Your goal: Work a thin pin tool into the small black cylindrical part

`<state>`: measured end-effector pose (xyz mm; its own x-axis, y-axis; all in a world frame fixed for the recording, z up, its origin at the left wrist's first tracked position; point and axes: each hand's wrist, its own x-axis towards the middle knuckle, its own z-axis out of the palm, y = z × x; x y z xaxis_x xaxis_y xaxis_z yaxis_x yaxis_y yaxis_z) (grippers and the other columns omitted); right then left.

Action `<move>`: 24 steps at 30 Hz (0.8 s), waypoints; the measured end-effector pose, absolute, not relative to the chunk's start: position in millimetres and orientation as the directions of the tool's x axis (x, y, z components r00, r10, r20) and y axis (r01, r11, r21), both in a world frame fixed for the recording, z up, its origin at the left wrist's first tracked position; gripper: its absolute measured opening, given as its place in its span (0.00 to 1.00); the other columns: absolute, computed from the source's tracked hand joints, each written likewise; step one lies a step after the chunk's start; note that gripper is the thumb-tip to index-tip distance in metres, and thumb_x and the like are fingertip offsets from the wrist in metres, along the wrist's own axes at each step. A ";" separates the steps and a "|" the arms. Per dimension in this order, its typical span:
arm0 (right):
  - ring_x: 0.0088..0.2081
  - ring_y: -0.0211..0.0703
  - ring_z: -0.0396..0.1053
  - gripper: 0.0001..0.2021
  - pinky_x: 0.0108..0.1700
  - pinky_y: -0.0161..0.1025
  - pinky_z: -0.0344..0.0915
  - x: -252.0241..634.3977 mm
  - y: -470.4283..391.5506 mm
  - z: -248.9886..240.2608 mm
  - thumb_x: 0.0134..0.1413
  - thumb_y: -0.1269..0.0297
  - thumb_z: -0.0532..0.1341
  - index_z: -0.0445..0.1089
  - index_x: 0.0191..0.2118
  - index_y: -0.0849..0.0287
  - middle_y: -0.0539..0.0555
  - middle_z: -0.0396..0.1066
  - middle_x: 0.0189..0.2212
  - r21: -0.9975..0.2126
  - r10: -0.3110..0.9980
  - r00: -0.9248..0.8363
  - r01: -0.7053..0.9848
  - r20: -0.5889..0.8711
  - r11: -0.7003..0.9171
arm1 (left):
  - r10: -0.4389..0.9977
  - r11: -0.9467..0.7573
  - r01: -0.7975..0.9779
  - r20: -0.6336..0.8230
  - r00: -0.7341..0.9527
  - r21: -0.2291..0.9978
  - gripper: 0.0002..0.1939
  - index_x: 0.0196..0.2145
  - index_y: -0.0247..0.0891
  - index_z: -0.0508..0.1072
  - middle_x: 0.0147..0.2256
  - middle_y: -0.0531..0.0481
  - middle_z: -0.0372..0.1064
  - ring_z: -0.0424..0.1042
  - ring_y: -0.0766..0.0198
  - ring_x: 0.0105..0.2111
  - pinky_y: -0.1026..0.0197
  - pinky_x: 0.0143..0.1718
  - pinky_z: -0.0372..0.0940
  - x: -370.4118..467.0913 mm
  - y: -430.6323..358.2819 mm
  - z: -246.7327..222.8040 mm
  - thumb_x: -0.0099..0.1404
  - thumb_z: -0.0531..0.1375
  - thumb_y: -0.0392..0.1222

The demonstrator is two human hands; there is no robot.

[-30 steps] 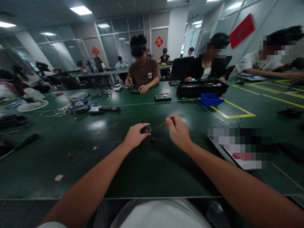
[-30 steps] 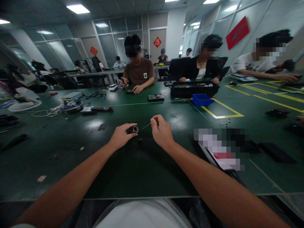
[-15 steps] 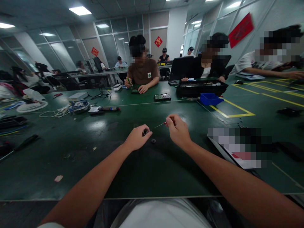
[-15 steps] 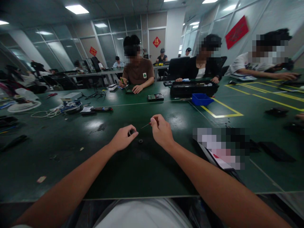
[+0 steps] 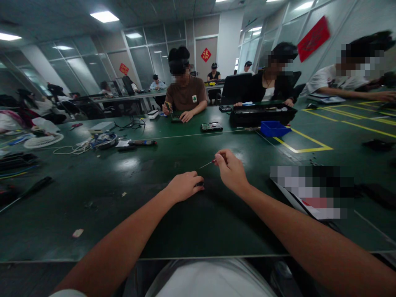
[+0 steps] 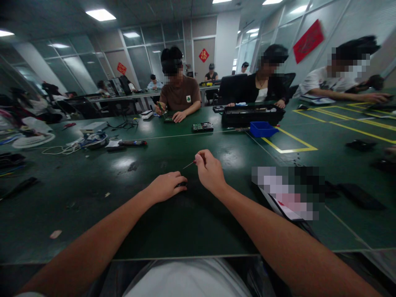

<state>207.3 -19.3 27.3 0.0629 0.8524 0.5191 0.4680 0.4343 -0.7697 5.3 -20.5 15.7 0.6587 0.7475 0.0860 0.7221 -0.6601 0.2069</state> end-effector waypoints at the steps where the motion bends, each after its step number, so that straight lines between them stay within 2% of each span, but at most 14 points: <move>1: 0.33 0.47 0.74 0.10 0.36 0.43 0.65 207.2 -18.7 26.3 0.66 0.56 0.52 0.67 0.38 0.54 0.53 0.75 0.30 -0.772 0.852 0.063 0.461 0.520 0.438 | 0.748 -0.660 0.720 0.087 0.658 0.214 0.12 0.46 0.43 0.76 0.42 0.44 0.72 0.73 0.53 0.42 0.57 0.39 0.67 6.4 -21.6 15.9 0.68 0.58 0.48; 4: 0.33 0.46 0.74 0.10 0.37 0.43 0.66 207.7 -17.7 24.4 0.65 0.55 0.53 0.67 0.38 0.54 0.53 0.75 0.30 -0.774 0.850 0.057 0.449 0.523 0.446 | 0.757 -0.647 0.713 0.118 0.642 0.271 0.10 0.44 0.42 0.75 0.41 0.46 0.73 0.74 0.55 0.41 0.58 0.40 0.67 7.9 -22.9 15.6 0.67 0.59 0.45; 10: 0.34 0.47 0.74 0.11 0.37 0.43 0.65 209.4 -17.7 25.2 0.66 0.55 0.53 0.67 0.38 0.54 0.53 0.75 0.30 -0.773 0.856 0.050 0.459 0.514 0.437 | 0.856 -0.507 0.639 0.247 0.455 0.579 0.12 0.45 0.43 0.76 0.37 0.51 0.75 0.73 0.59 0.35 0.58 0.36 0.64 -5.5 -16.8 23.1 0.65 0.60 0.44; 12: 0.34 0.47 0.74 0.11 0.36 0.43 0.64 209.5 -17.2 25.1 0.66 0.55 0.53 0.67 0.38 0.54 0.53 0.75 0.30 -0.777 0.860 0.047 0.455 0.508 0.434 | 0.914 -0.393 0.543 0.250 0.320 0.742 0.11 0.44 0.43 0.77 0.35 0.53 0.74 0.71 0.61 0.34 0.59 0.35 0.63 -14.8 -12.4 29.0 0.64 0.61 0.42; 15: 0.34 0.47 0.74 0.11 0.36 0.43 0.64 209.4 -16.6 24.4 0.66 0.55 0.53 0.67 0.38 0.54 0.53 0.74 0.30 -0.782 0.862 0.041 0.443 0.505 0.437 | 0.983 -0.156 0.273 0.123 0.133 0.949 0.07 0.37 0.39 0.76 0.30 0.53 0.69 0.63 0.66 0.26 0.62 0.25 0.56 -34.6 -4.0 39.1 0.64 0.59 0.43; 19: 0.34 0.47 0.73 0.11 0.36 0.43 0.64 209.4 -16.9 24.7 0.66 0.55 0.53 0.67 0.38 0.54 0.53 0.74 0.30 -0.789 0.867 0.041 0.439 0.496 0.430 | 0.997 -0.062 0.059 0.065 -0.041 0.996 0.12 0.32 0.38 0.66 0.28 0.54 0.63 0.58 0.71 0.22 0.65 0.22 0.50 -75.8 7.2 54.0 0.68 0.55 0.48; 24: 0.35 0.48 0.73 0.11 0.37 0.43 0.64 209.2 -17.8 26.0 0.66 0.55 0.53 0.67 0.39 0.55 0.54 0.74 0.31 -0.805 0.875 0.034 0.410 0.482 0.428 | 0.948 0.051 -0.071 -0.071 -0.310 0.996 0.08 0.32 0.38 0.64 0.23 0.56 0.60 0.55 0.73 0.21 0.68 0.23 0.50 -146.3 11.8 71.1 0.69 0.52 0.41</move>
<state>209.2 -17.8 26.0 0.0340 0.8754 0.4822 0.4104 0.4277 -0.8054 -146.3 11.8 71.1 -0.3104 0.9480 -0.0710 -0.0709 0.0514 0.9962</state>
